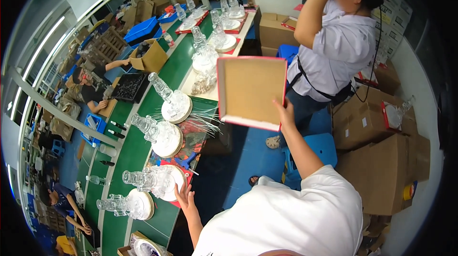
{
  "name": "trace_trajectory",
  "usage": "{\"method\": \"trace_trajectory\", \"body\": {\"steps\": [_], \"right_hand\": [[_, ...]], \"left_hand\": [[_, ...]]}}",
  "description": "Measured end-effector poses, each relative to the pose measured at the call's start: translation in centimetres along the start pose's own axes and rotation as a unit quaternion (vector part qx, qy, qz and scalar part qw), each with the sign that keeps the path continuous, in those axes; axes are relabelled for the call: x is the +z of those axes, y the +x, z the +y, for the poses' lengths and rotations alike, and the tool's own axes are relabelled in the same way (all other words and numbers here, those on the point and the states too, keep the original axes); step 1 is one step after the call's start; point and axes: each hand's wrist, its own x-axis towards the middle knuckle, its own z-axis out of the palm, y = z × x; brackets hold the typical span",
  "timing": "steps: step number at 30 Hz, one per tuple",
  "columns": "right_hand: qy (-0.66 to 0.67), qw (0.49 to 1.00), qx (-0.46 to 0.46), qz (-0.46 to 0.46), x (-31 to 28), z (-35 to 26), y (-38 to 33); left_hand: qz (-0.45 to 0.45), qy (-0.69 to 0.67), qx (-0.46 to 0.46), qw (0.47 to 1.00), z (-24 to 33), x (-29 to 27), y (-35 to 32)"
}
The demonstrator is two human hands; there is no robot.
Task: Assembling clear plastic components using a hot glue gun and organizing them into boxes at a factory workbench.
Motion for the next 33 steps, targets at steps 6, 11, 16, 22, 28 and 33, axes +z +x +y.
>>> {"method": "trace_trajectory", "body": {"steps": [6, 11, 16, 22, 28, 33], "right_hand": [[0.07, 0.958, 0.234, -0.152, 2.6, 1.8, -3.0], [-0.024, 0.898, 0.157, -0.411, 5.5, 2.5, -4.2], [-0.064, 0.883, 0.148, -0.441, 6.8, 3.3, -4.5], [-0.03, 0.891, 0.155, -0.426, 6.5, 2.9, -4.6], [-0.04, 0.934, 0.05, -0.352, 4.5, 1.6, -4.3], [-0.089, 0.95, -0.018, -0.298, 1.1, -3.0, -7.1]], "left_hand": [[-0.026, -0.023, 0.036, 0.999, -1.5, 1.0, 2.1], [-0.108, -0.165, 0.02, 0.98, -1.9, 3.8, 4.7], [0.054, -0.012, -0.021, 0.998, -3.6, 6.1, 6.6], [0.132, -0.074, -0.088, 0.985, -3.4, 7.2, 8.4], [0.078, -0.121, -0.098, 0.985, -2.8, 10.0, 11.0], [0.071, -0.117, -0.145, 0.98, 0.1, 11.2, 10.4]]}}
